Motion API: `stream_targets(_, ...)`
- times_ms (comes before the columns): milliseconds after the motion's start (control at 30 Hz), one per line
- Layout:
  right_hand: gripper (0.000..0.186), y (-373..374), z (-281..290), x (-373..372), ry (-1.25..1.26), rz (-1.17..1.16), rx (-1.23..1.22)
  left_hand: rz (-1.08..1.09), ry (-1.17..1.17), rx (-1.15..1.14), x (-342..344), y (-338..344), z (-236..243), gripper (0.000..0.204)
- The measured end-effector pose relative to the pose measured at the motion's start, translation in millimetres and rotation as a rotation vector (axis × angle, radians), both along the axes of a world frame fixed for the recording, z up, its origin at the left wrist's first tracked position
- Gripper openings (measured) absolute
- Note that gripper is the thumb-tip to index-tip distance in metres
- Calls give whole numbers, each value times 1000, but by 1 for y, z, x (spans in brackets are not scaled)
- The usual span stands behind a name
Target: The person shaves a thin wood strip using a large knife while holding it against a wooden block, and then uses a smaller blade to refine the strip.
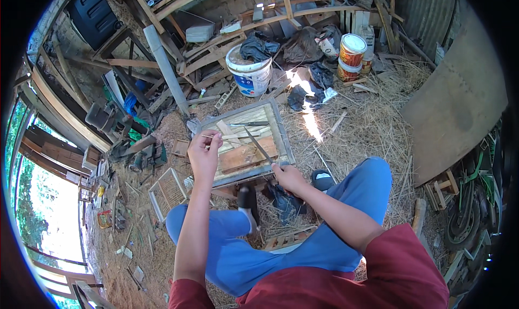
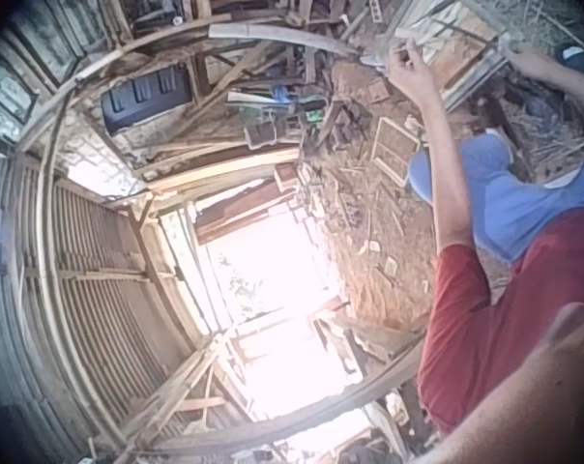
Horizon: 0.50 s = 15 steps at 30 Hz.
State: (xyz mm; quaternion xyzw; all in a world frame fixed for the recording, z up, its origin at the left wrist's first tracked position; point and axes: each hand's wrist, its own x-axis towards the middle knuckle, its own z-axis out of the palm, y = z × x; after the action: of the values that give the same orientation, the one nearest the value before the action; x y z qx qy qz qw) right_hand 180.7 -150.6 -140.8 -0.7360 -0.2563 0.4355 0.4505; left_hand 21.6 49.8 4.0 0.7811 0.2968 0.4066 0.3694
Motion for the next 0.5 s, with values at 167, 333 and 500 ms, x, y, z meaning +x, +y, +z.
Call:
stream_targets(167, 68, 6, 31, -7, -3, 4, 3, -5, 20, 6, 7, -6, 7, 9)
stream_targets(333, 59, 16, 56, -35, -221, 27, 380, 70, 58, 12, 5, -25, 11, 10)
stream_targets(500, 50, 15, 63, -29, -159, 95, 291, 116, 125, 83, 11, -41, 7, 11)
